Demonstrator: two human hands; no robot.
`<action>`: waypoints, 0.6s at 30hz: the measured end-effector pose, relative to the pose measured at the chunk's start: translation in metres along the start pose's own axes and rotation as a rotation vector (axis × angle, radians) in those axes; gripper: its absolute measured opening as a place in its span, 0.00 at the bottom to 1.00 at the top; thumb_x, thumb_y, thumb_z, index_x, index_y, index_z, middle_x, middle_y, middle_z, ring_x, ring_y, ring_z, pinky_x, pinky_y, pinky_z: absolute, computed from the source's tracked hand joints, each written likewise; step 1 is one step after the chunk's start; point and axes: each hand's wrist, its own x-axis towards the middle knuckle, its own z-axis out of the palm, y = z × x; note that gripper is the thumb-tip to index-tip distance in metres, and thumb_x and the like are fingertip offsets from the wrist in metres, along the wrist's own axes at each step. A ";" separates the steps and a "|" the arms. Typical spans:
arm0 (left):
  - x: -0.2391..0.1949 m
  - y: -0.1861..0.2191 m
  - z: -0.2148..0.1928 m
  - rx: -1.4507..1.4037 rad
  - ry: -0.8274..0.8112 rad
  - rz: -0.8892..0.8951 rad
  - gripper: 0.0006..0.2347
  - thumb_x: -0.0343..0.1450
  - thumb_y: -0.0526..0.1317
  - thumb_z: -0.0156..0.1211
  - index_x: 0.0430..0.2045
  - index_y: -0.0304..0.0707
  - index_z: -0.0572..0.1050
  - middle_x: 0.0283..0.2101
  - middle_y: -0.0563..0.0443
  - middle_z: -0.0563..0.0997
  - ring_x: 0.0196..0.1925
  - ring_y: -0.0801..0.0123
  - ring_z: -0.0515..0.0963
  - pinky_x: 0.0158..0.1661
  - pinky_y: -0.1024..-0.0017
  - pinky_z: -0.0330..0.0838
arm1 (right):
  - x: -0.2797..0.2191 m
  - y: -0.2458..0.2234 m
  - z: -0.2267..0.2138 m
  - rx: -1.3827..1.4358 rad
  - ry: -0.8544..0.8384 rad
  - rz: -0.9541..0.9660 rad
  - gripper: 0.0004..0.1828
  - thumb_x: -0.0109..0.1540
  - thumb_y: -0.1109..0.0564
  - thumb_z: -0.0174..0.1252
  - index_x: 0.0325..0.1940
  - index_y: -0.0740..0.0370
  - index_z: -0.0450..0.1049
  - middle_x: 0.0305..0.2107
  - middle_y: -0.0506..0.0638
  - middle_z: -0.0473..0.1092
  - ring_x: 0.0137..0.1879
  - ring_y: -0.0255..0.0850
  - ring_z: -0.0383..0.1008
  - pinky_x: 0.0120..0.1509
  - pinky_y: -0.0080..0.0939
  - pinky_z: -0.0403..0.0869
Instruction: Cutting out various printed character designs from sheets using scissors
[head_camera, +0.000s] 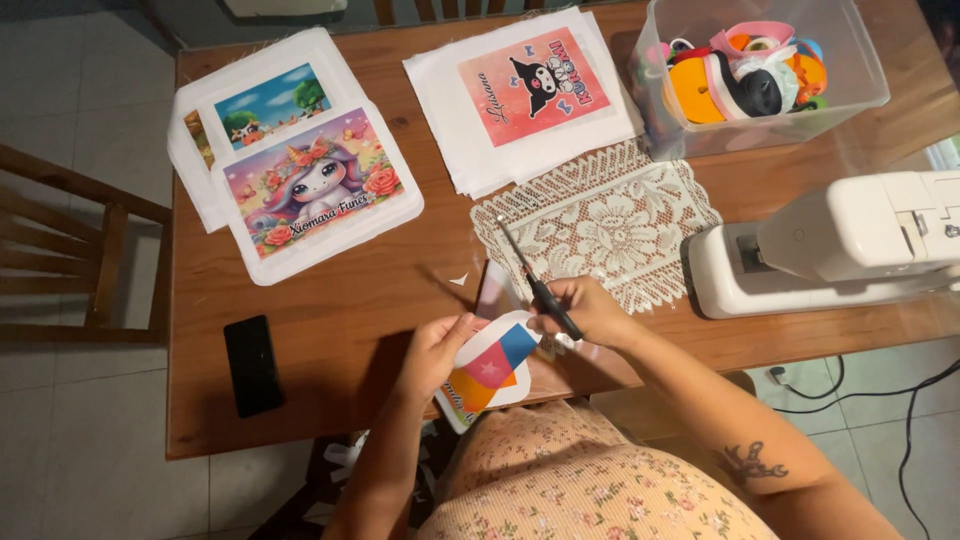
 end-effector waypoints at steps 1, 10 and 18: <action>-0.003 0.004 0.000 0.000 0.000 0.003 0.16 0.77 0.49 0.56 0.37 0.38 0.87 0.32 0.43 0.88 0.35 0.76 0.81 0.36 0.77 0.78 | -0.002 -0.005 0.000 -0.001 0.000 -0.002 0.11 0.48 0.67 0.76 0.29 0.70 0.80 0.13 0.54 0.74 0.21 0.36 0.75 0.28 0.28 0.72; -0.001 -0.022 -0.001 -0.293 0.052 -0.164 0.22 0.76 0.56 0.52 0.44 0.35 0.84 0.38 0.38 0.87 0.39 0.68 0.85 0.42 0.71 0.81 | 0.003 -0.008 -0.011 -0.105 -0.024 0.038 0.09 0.48 0.65 0.76 0.26 0.69 0.81 0.12 0.56 0.74 0.18 0.39 0.76 0.27 0.29 0.72; 0.001 -0.036 -0.031 -0.514 0.264 -0.171 0.22 0.76 0.55 0.52 0.45 0.32 0.79 0.45 0.28 0.84 0.49 0.46 0.85 0.49 0.54 0.79 | 0.006 0.005 -0.030 -0.147 0.010 0.036 0.09 0.47 0.64 0.76 0.26 0.68 0.81 0.12 0.55 0.74 0.20 0.38 0.77 0.28 0.30 0.72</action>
